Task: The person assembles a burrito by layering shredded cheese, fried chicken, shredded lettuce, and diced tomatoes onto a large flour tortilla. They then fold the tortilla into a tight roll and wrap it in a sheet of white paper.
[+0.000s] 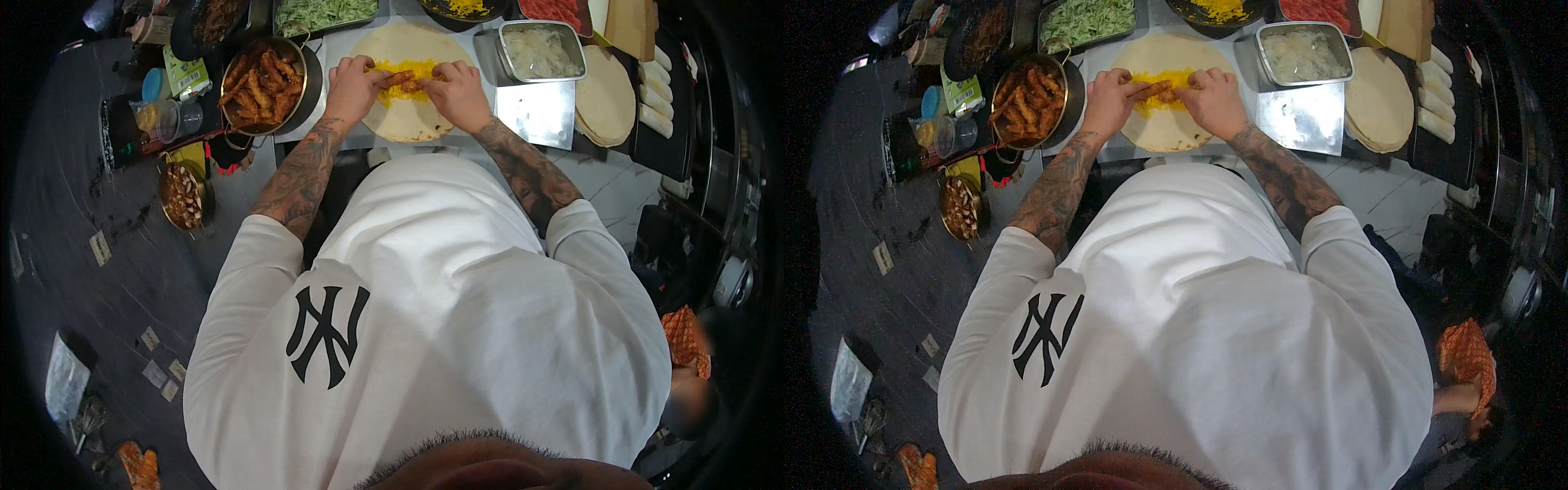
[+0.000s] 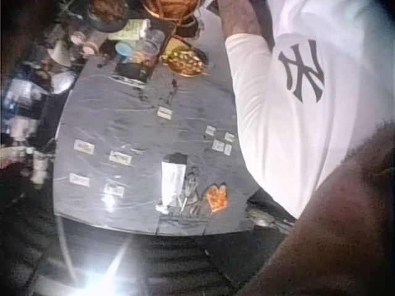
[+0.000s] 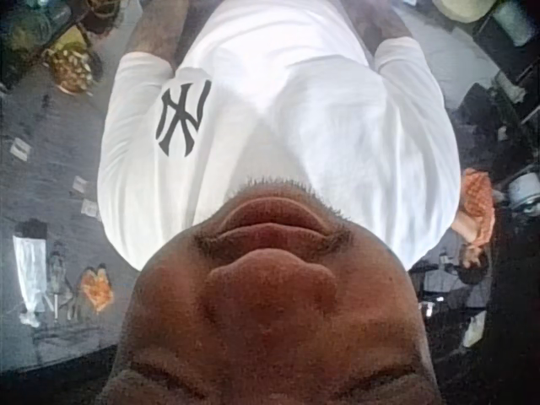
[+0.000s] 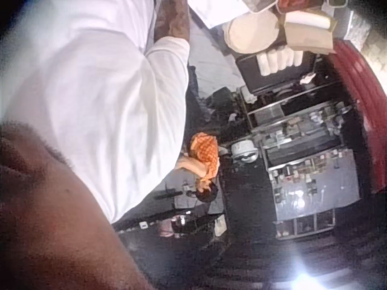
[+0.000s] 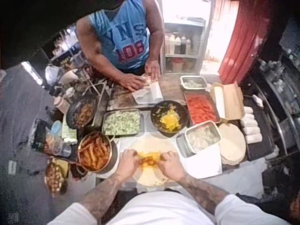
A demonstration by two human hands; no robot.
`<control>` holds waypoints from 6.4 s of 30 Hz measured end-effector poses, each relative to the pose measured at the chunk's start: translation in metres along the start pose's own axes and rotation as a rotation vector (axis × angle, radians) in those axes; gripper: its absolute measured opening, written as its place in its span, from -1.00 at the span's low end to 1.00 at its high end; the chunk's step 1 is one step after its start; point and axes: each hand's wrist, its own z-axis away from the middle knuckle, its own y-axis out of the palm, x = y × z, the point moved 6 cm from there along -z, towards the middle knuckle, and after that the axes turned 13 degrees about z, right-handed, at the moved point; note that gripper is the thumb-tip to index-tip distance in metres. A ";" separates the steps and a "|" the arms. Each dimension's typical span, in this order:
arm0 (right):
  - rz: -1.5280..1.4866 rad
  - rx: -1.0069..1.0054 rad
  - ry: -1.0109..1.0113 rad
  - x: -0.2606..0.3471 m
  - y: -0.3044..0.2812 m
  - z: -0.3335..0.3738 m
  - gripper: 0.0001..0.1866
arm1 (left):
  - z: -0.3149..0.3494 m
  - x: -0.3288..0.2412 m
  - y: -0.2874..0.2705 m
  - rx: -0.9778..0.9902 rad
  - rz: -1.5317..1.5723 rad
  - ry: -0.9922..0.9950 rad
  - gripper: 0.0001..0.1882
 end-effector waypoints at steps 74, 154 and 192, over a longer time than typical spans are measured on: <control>-0.257 0.552 0.132 -0.034 -0.021 -0.068 -0.73 | -0.016 0.010 -0.020 0.125 0.104 0.201 -0.73; 0.088 0.179 -0.608 0.182 -0.056 -0.403 -0.35 | 0.066 0.200 -0.234 -0.657 1.781 -0.572 -0.69; -0.191 0.275 -0.488 0.058 -0.163 -0.282 -0.74 | 0.036 0.065 -0.139 -0.196 1.841 -0.528 -0.73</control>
